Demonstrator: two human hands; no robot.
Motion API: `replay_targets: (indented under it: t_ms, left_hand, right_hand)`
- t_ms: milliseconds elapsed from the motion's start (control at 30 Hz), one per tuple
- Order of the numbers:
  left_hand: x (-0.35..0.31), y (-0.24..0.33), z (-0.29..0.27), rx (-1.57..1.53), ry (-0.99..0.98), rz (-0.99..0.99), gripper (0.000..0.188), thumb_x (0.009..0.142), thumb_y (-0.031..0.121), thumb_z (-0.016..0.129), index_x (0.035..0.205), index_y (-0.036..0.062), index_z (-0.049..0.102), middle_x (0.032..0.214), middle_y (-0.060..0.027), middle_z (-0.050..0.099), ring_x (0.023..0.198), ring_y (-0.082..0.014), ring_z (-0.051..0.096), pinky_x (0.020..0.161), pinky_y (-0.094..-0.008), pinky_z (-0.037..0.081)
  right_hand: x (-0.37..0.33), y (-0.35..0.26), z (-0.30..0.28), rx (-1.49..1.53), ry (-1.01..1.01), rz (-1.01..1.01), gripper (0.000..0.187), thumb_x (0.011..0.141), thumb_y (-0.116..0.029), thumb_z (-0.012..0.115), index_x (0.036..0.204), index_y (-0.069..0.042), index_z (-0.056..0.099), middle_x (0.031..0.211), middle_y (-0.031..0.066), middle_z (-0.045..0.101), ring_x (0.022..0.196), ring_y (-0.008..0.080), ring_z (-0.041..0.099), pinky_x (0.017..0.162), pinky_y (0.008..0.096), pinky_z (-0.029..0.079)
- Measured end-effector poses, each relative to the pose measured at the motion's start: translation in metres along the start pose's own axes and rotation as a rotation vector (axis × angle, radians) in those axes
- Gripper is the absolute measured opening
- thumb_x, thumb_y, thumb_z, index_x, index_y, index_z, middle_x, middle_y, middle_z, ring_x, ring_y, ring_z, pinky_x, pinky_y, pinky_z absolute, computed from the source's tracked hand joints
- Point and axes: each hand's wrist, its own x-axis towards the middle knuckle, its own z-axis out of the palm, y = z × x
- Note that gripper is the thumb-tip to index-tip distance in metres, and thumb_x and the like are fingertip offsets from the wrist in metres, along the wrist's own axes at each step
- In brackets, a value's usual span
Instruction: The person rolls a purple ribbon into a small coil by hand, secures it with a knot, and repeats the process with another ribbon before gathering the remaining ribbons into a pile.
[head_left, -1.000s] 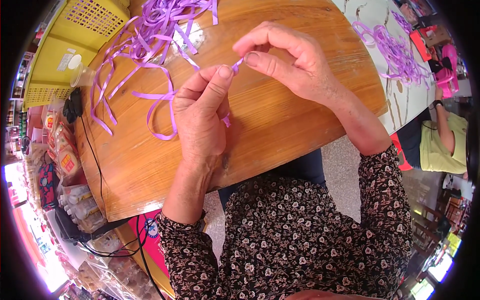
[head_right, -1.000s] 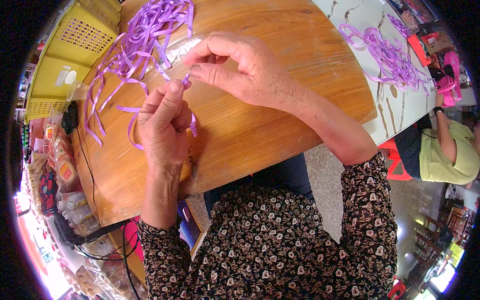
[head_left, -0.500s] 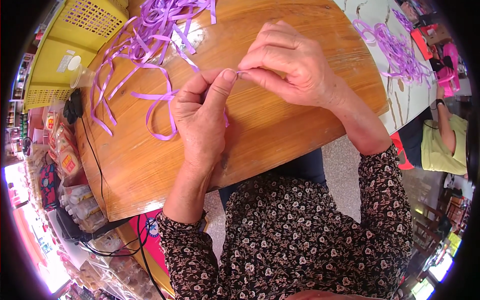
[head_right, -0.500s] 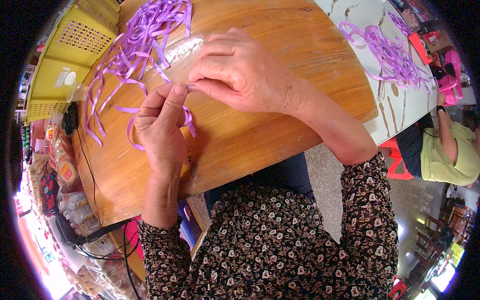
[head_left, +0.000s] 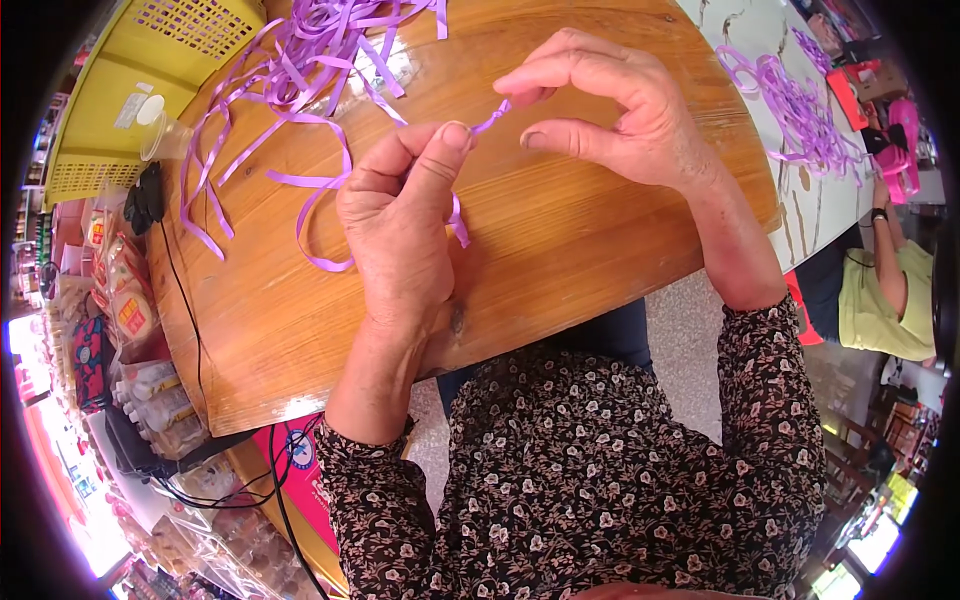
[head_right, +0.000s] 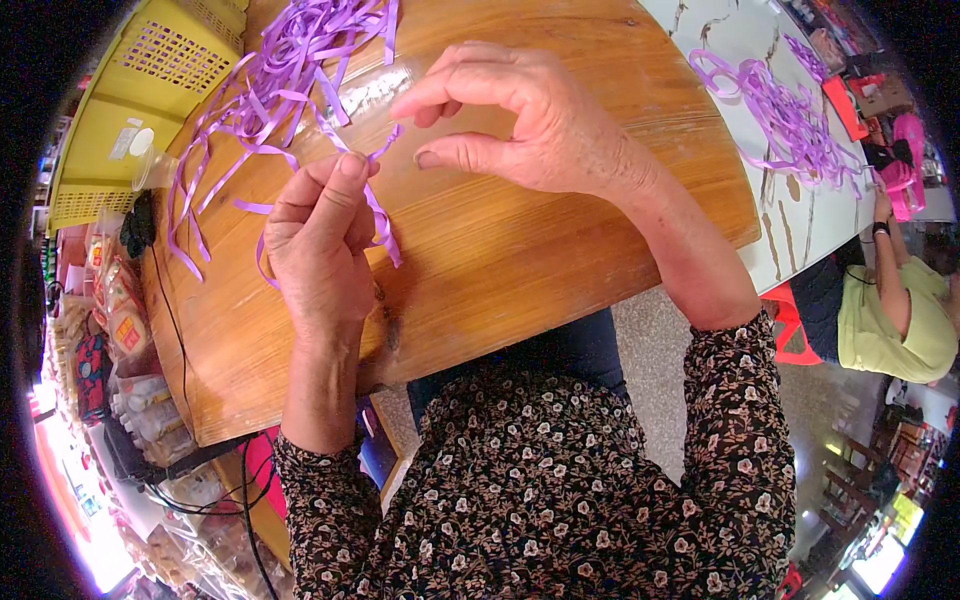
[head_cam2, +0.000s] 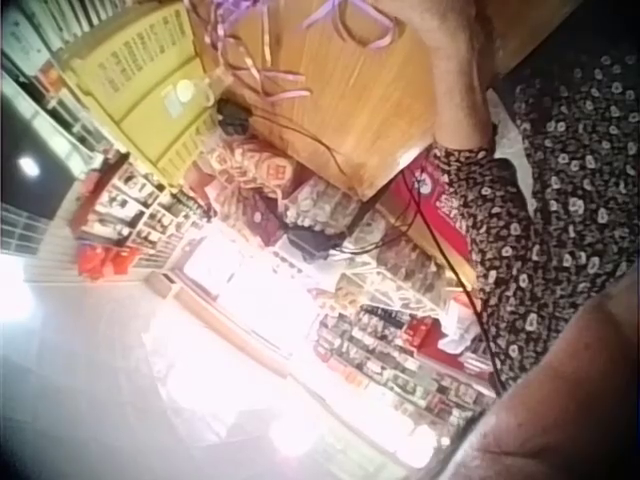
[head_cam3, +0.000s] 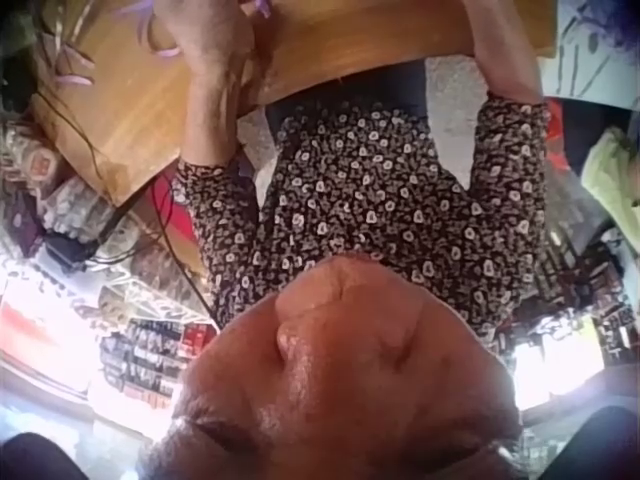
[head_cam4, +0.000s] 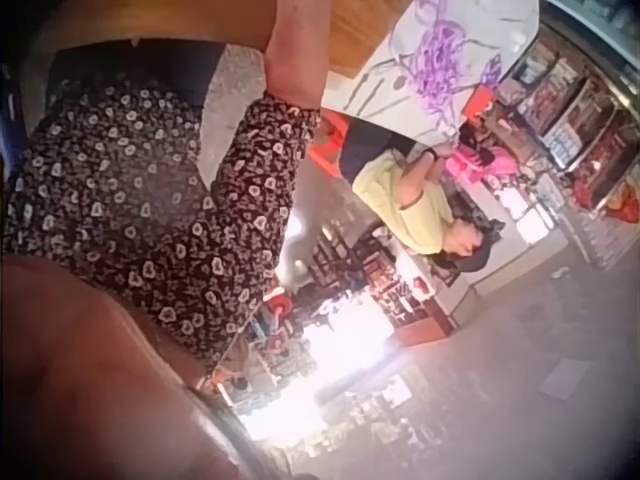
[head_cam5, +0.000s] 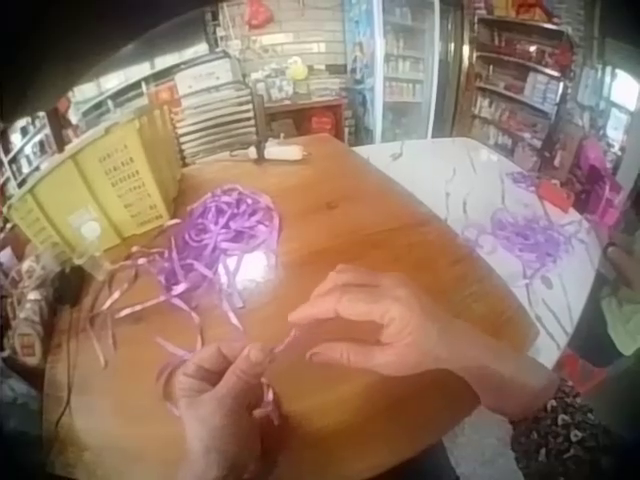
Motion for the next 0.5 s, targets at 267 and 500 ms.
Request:
replay_targets:
  t_ms: [267,500]
  left_hand:
    - [-0.0003,-0.0002,0.0041,0.012,-0.016,-0.021,0.008,0.083,0.011,0.065,0.084,0.0026,0.067,0.071,0.0045,0.061,0.055,0.0007,0.04,0.047,-0.0156,0.028]
    - [-0.0025,-0.002,0.0098,0.018,-0.031,-0.037,0.008,0.082,0.011,0.066,0.084,0.0028,0.066,0.066,0.0056,0.058,0.053,0.0007,0.039,0.046,-0.0161,0.028]
  right_hand:
    - [-0.0005,-0.001,0.006,0.023,0.013,-0.012,0.031,0.068,-0.003,0.073,0.098,-0.004,0.065,0.086,0.0058,0.061,0.08,0.0183,0.06,0.071,0.0277,0.048]
    - [-0.0011,0.0001,0.0025,-0.132,0.095,-0.125,0.014,0.07,0.0,0.071,0.083,-0.002,0.065,0.076,0.0054,0.061,0.071,0.0186,0.058,0.059,0.0268,0.046]
